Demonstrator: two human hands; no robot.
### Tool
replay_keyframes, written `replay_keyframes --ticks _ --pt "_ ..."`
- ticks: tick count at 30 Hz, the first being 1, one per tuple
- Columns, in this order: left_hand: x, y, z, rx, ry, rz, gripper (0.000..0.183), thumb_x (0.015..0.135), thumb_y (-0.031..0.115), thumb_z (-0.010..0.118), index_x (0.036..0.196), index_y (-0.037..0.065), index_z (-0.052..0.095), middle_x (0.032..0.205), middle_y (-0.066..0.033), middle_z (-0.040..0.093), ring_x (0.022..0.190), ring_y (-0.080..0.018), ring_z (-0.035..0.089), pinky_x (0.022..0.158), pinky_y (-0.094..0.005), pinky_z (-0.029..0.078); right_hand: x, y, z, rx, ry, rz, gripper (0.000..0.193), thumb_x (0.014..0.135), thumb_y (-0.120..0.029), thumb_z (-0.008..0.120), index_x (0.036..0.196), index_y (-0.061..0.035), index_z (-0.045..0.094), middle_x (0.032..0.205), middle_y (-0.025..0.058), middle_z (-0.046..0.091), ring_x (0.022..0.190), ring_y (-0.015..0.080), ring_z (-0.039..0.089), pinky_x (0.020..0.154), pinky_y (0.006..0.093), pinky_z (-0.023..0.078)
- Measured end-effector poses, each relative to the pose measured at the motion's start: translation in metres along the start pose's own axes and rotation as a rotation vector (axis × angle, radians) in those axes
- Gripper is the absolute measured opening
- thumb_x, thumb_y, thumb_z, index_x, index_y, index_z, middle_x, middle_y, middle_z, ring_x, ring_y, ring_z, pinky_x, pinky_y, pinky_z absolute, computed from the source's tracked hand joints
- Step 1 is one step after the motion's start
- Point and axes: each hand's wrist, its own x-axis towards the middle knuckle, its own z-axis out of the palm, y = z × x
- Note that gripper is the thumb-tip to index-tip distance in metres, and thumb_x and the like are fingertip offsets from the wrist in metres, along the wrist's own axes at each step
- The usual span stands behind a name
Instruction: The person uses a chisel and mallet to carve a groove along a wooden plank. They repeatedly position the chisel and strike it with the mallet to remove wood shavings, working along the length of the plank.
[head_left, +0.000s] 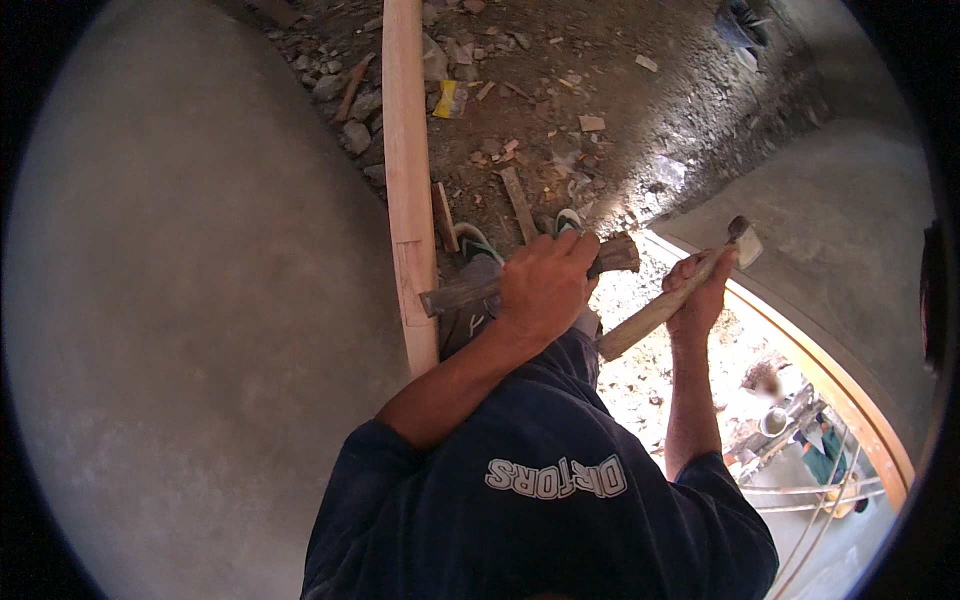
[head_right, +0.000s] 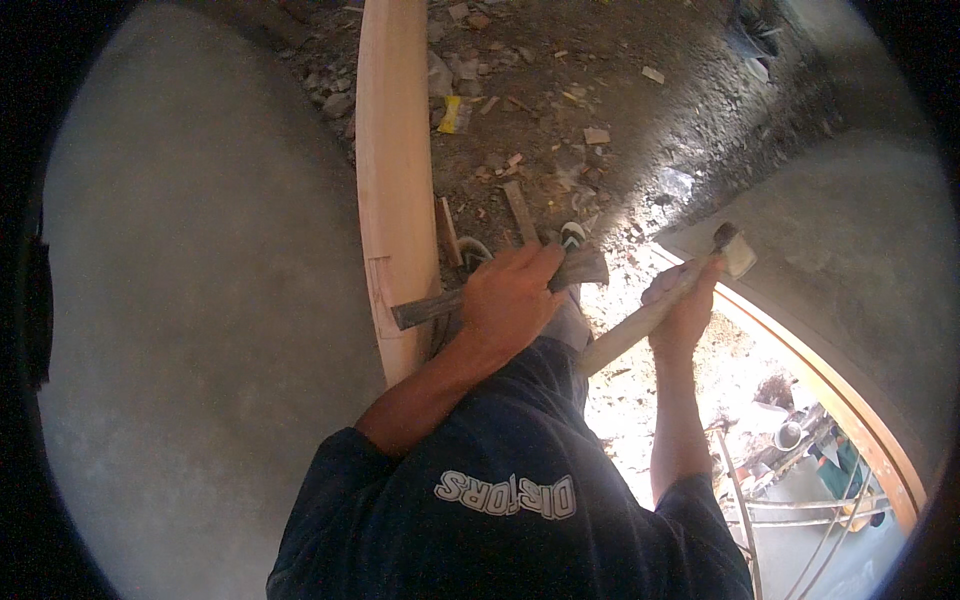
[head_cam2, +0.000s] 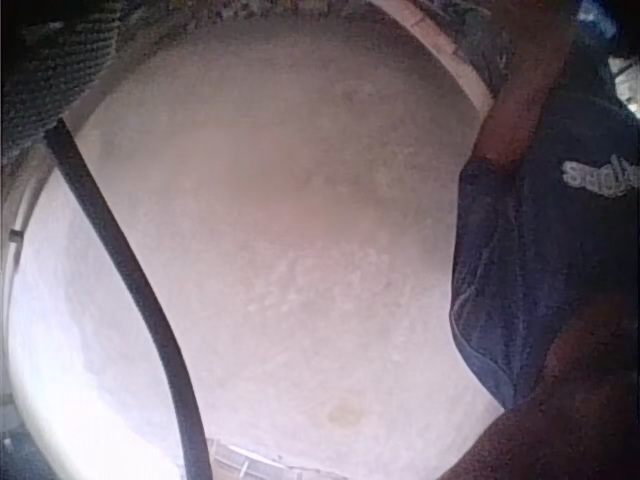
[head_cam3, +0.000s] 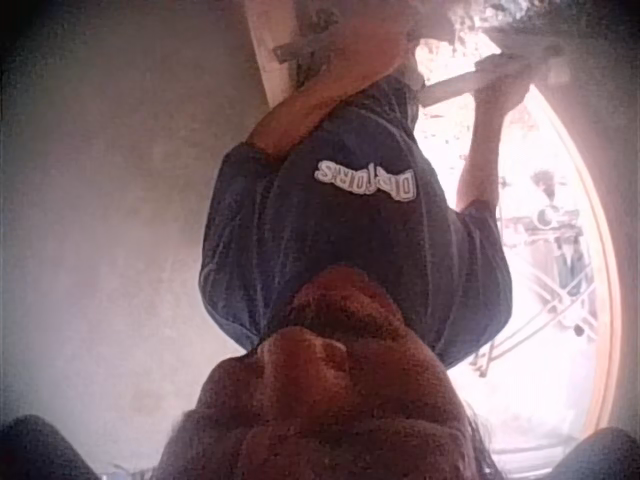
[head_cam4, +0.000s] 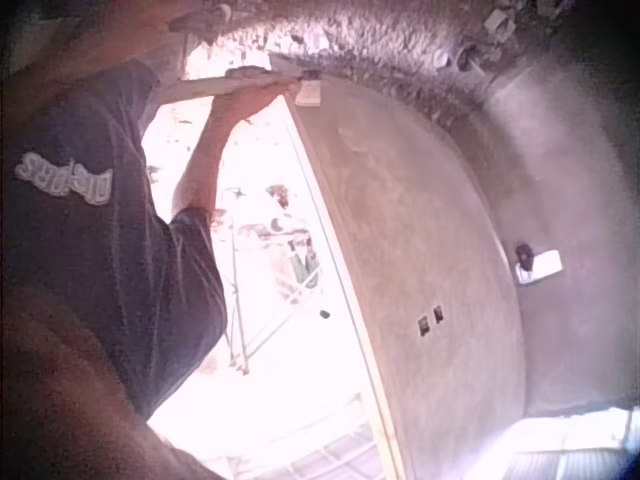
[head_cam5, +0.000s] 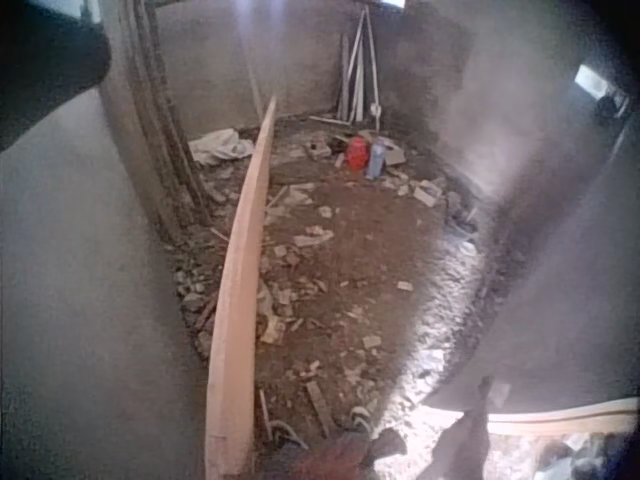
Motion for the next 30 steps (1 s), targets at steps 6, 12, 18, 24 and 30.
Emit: replay_keyframes --ticks 6,12,18,24,30 --pt "-0.004 -0.005 0.003 0.012 -0.049 -0.063 0.049 0.065 0.026 0.084 0.107 0.013 0.062 0.096 -0.0059 0.064 0.092 -0.0256 0.066 0.076 -0.0380 0.055 -0.014 0.010 -0.011 -0.619 -0.392 0.041 0.038 0.103 -0.039 0.047 0.092 -0.0037 0.056 0.066 0.0074 0.058 0.052 0.0180 0.057 0.046 0.0317 0.046" --pt "-0.004 -0.008 0.009 0.064 -0.067 -0.030 0.052 0.065 0.026 0.085 0.109 0.013 0.061 0.098 -0.0054 0.065 0.094 -0.0251 0.066 0.076 -0.0397 0.055 -0.005 0.034 -0.019 -0.489 -0.194 -0.054 0.045 0.102 -0.053 0.044 0.089 -0.0097 0.050 0.062 0.0041 0.054 0.053 0.0139 0.055 0.045 0.0282 0.045" --pt "-0.006 -0.010 0.008 0.016 -0.058 -0.055 0.051 0.065 0.025 0.085 0.109 0.012 0.061 0.101 -0.0065 0.066 0.094 -0.0271 0.066 0.077 -0.0396 0.055 -0.013 0.016 -0.011 -0.485 -0.254 0.052 0.048 0.102 -0.053 0.040 0.088 -0.0078 0.050 0.059 0.0068 0.055 0.042 0.0153 0.053 0.039 0.0294 0.046" --pt "-0.004 -0.007 0.009 0.006 -0.118 -0.073 0.049 0.066 0.026 0.084 0.108 0.011 0.064 0.101 -0.0073 0.066 0.096 -0.0280 0.066 0.078 -0.0399 0.055 -0.030 0.026 -0.001 -0.707 -0.439 0.086 0.047 0.102 -0.051 0.046 0.088 -0.0063 0.051 0.058 0.0077 0.056 0.043 0.0166 0.055 0.040 0.0295 0.046" --pt "-0.002 0.010 -0.030 -0.146 -0.168 -0.092 0.051 0.069 0.025 0.083 0.113 0.008 0.065 0.106 -0.0102 0.068 0.099 -0.0282 0.067 0.081 -0.0386 0.056 -0.007 0.010 -0.002 -0.425 -0.191 0.002 0.050 0.103 -0.053 0.039 0.088 -0.0064 0.050 0.058 0.0061 0.052 0.042 0.0148 0.052 0.040 0.0287 0.046"
